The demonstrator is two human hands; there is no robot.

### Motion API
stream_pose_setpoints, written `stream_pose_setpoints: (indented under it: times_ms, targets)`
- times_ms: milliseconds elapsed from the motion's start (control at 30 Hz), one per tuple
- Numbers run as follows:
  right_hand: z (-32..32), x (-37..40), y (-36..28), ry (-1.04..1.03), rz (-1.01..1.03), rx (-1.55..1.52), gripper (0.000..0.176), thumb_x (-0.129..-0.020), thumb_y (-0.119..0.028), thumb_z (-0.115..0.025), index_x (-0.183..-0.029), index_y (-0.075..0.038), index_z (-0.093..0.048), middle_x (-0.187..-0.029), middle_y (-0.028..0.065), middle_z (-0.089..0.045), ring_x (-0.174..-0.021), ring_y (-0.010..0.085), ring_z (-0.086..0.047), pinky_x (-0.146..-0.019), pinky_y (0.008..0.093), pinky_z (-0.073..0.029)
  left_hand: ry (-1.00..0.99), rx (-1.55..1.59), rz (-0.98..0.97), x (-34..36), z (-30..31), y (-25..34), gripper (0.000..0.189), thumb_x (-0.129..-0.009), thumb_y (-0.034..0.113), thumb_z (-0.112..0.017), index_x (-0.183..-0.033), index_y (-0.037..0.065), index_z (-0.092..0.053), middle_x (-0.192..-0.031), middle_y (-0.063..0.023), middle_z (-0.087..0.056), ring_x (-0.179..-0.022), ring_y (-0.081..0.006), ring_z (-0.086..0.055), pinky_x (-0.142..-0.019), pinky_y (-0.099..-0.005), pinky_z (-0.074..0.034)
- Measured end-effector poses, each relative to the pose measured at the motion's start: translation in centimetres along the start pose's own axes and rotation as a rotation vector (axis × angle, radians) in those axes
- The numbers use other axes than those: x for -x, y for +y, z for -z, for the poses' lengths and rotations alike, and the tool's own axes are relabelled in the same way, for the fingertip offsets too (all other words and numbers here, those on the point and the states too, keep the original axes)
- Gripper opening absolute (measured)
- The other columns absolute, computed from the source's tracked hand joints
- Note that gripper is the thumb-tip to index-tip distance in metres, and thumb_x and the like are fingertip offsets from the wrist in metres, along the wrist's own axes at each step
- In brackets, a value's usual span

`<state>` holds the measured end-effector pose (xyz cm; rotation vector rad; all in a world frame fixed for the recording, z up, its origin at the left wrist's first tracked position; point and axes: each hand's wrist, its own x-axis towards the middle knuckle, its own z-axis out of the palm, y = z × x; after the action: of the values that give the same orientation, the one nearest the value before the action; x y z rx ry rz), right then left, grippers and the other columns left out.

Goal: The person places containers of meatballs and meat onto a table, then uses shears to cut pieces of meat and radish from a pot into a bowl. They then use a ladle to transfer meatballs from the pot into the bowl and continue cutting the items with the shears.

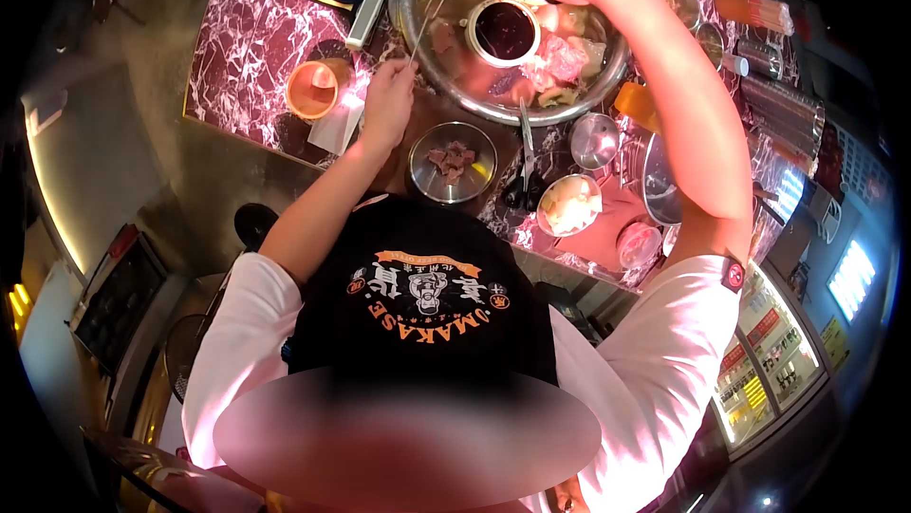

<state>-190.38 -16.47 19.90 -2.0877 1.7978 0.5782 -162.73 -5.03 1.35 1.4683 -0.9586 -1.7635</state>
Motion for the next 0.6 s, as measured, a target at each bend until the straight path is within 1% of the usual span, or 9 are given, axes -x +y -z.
stream_pose_setpoints:
  times_ms: [167,200,233,300,333,367,433,500,600]
  targets:
    - [3.7,4.2,-5.9,-0.202,0.060,0.173,0.042,-0.074,-0.007,-0.062,-0.116,-0.012,-0.065,-0.101,0.0172,-0.068,-0.098,0.0347,-0.065,-0.084,0.0445,-0.053,-0.038,-0.178,0.038,4.1,5.3,-3.0,0.019,-0.097,0.016,-0.055,-0.106,0.000,-0.060,-0.081,-0.0030,-0.061,-0.070,-0.0088,-0.052,-0.063,-0.0251,-0.043]
    - [2.7,4.9,-6.4,-0.244,0.060,0.228,0.039,-0.074,-0.006,-0.060,-0.112,-0.011,-0.066,-0.098,0.0163,-0.068,-0.096,0.0337,-0.065,-0.083,0.0440,-0.053,-0.051,-0.259,-0.001,4.2,6.0,-3.5,0.021,-0.097,0.017,-0.055,-0.108,0.000,-0.060,-0.078,-0.0067,-0.063,-0.068,-0.0120,-0.057,-0.063,-0.0282,-0.045]
    - [1.4,6.3,-7.0,-0.180,0.087,0.252,0.023,-0.075,-0.007,-0.061,-0.095,-0.004,-0.070,-0.094,0.0175,-0.070,-0.094,0.0313,-0.068,-0.078,0.0426,-0.055,-0.056,-0.251,-0.001,4.2,6.6,-3.9,0.021,-0.097,0.017,-0.055,-0.108,0.000,-0.060,-0.078,-0.0067,-0.063,-0.068,-0.0120,-0.057,-0.063,-0.0282,-0.045]
    - [-1.2,8.2,-8.2,-0.206,0.084,0.293,0.024,-0.077,-0.008,-0.059,-0.099,-0.007,-0.069,-0.096,0.0153,-0.070,-0.097,0.0297,-0.067,-0.079,0.0418,-0.055,-0.066,-0.405,-0.106,4.8,7.3,-2.9,0.022,-0.095,0.018,-0.055,-0.108,0.002,-0.061,-0.077,-0.0119,-0.066,-0.068,-0.0179,-0.062,-0.063,-0.0320,-0.047]
    - [-2.9,8.8,-8.3,-0.244,0.073,0.271,0.025,-0.079,-0.009,-0.057,-0.101,-0.007,-0.069,-0.098,0.0142,-0.070,-0.098,0.0290,-0.067,-0.079,0.0414,-0.055,-0.084,-0.479,-0.070,5.2,7.5,-1.9,0.022,-0.094,0.019,-0.055,-0.107,0.003,-0.062,-0.080,-0.0170,-0.067,-0.073,-0.0265,-0.066,-0.067,-0.0363,-0.050]
    - [-4.7,9.6,-8.2,-0.176,0.078,0.215,0.023,-0.080,-0.012,-0.057,-0.100,-0.006,-0.069,-0.097,0.0147,-0.070,-0.096,0.0298,-0.068,-0.079,0.0420,-0.055,-0.092,-0.480,-0.073,5.4,7.7,-1.4,0.022,-0.094,0.019,-0.055,-0.107,0.003,-0.062,-0.080,-0.0170,-0.067,-0.073,-0.0265,-0.066,-0.067,-0.0363,-0.050]
    - [-6.7,10.5,-9.3,-0.250,-0.103,0.098,0.023,-0.081,-0.014,-0.057,-0.099,-0.004,-0.068,-0.096,0.0153,-0.070,-0.094,0.0311,-0.068,-0.080,0.0434,-0.055,-0.117,-0.558,-0.166,5.5,8.1,-0.9,0.022,-0.093,0.019,-0.054,-0.106,0.004,-0.063,-0.084,-0.0188,-0.068,-0.079,-0.0335,-0.067,-0.071,-0.0394,-0.051]
    - [-9.2,10.7,-9.9,-0.242,-0.153,0.067,0.025,-0.081,-0.015,-0.057,-0.100,-0.003,-0.068,-0.098,0.0167,-0.070,-0.095,0.0323,-0.068,-0.080,0.0449,-0.055,-0.146,-0.613,-0.191,5.3,8.4,-0.6,0.022,-0.092,0.020,-0.054,-0.105,0.005,-0.064,-0.087,-0.0196,-0.068,-0.083,-0.0360,-0.066,-0.073,-0.0414,-0.051]
    - [-11.6,11.2,-10.8,-0.255,-0.298,-0.117,0.032,-0.080,-0.015,-0.058,-0.110,-0.008,-0.067,-0.103,0.0187,-0.069,-0.100,0.0321,-0.067,-0.087,0.0421,-0.053,-0.184,-0.730,-0.212,5.1,8.6,0.2,0.023,-0.092,0.021,-0.053,-0.105,0.007,-0.065,-0.091,-0.0203,-0.068,-0.088,-0.0390,-0.065,-0.076,-0.0448,-0.051]
